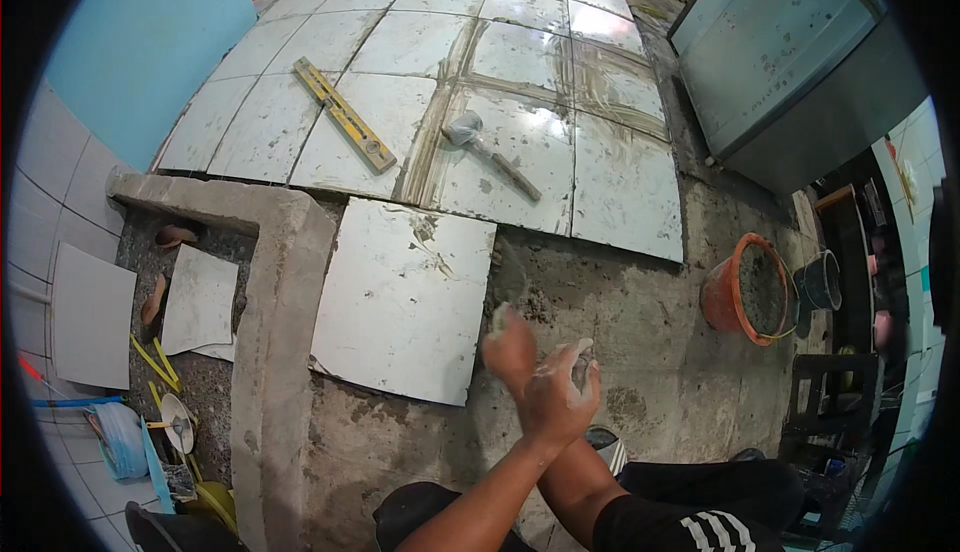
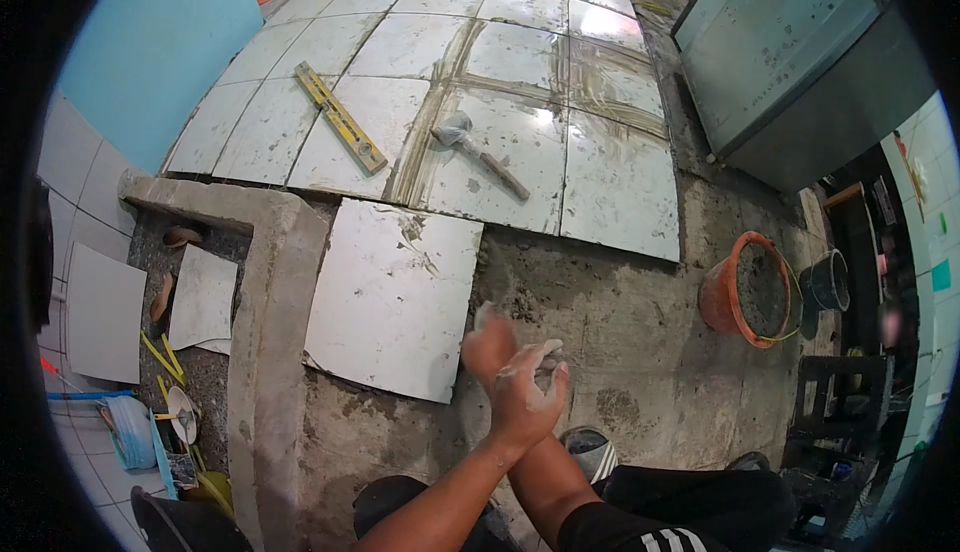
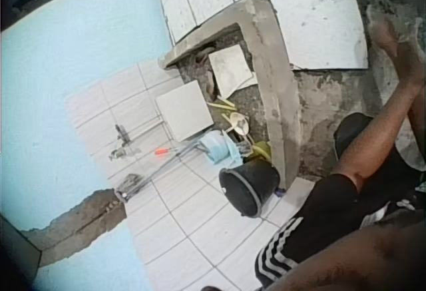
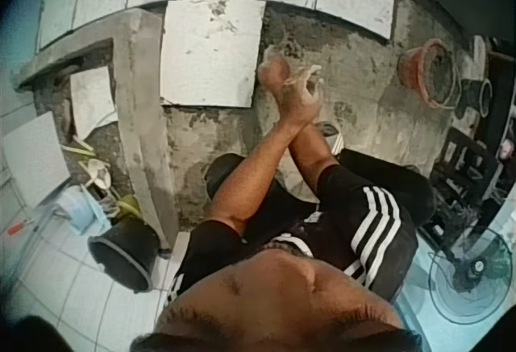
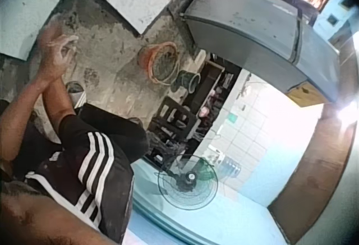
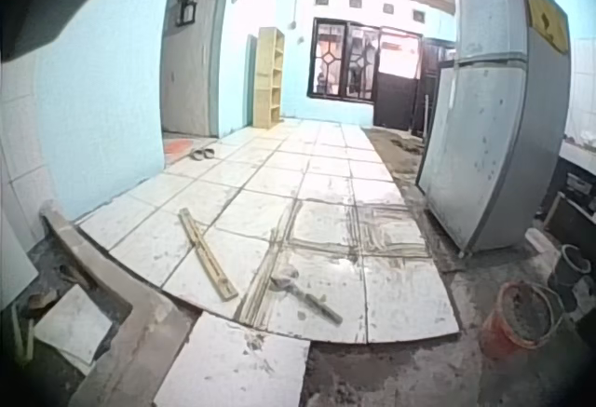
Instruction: The recorder mixes mortar on the floor using a hoe and then applies mortar to the subfloor with a trowel to set a floor tile.
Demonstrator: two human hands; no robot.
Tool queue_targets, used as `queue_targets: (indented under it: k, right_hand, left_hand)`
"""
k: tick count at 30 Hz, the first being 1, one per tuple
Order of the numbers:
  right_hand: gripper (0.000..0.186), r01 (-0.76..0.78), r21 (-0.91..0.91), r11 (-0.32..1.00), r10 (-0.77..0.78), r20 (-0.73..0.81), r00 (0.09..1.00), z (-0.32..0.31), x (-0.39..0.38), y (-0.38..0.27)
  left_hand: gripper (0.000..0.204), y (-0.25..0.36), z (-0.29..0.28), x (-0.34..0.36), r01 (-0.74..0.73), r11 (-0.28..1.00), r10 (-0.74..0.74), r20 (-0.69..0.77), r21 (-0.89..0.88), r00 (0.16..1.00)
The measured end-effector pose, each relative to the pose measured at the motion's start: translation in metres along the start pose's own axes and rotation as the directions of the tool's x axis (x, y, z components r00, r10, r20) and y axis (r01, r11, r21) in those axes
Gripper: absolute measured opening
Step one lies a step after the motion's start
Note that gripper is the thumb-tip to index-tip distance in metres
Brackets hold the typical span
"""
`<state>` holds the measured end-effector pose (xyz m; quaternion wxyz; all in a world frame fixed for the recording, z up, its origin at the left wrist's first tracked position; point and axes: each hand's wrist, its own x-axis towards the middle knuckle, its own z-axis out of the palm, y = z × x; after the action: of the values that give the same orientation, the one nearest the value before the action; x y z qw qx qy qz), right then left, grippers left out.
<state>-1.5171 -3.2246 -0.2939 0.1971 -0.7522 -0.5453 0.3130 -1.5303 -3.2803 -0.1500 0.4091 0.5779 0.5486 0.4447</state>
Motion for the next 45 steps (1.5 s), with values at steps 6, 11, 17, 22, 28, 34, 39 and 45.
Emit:
queue_targets:
  k: [6,11,17,22,28,34,39,45]
  right_hand:
    - [0.055,-0.048,0.018,0.999,0.05,-0.117,0.992,-0.006,0.006,0.026]
    - [0.056,0.076,-0.053,0.996,-0.087,-0.265,0.96,-0.003,0.004,0.046]
    - [0.038,-0.391,0.797,0.461,0.47,0.155,0.869,-0.016,0.008,0.05]
    - [0.031,-0.508,0.845,0.167,0.293,0.45,0.844,-0.026,0.006,0.087]
    - [0.025,-0.525,0.833,0.171,0.18,0.498,0.848,0.006,0.026,0.075]
    - [0.025,-0.52,0.837,0.168,0.205,0.486,0.849,-0.001,0.033,0.042]
    - [0.029,-0.61,0.779,0.148,0.216,0.576,0.788,-0.011,0.03,0.047]
    - [0.033,-0.644,0.744,0.176,0.243,0.601,0.761,-0.025,0.044,0.078]
  left_hand:
    - [0.03,-0.003,0.002,0.002,0.0,1.0,0.001,0.017,-0.011,1.0]
    - [0.029,-0.002,-0.002,0.003,0.06,0.997,-0.058,0.038,-0.052,0.998]
    - [0.029,0.002,-0.006,0.005,0.045,0.999,-0.044,0.032,-0.02,0.999]
    - [0.029,0.001,-0.009,0.005,0.081,0.996,-0.079,0.042,-0.045,0.996]
    - [0.03,0.003,-0.006,0.003,0.033,0.998,-0.033,0.003,-0.057,0.999]
    - [0.029,0.003,-0.005,0.001,0.035,0.998,-0.032,0.047,-0.054,0.998]
    - [0.029,0.003,0.001,0.001,-0.008,1.0,0.009,0.065,-0.014,0.998]
    - [0.029,0.002,0.01,0.002,0.032,0.997,-0.027,0.078,-0.066,0.997]
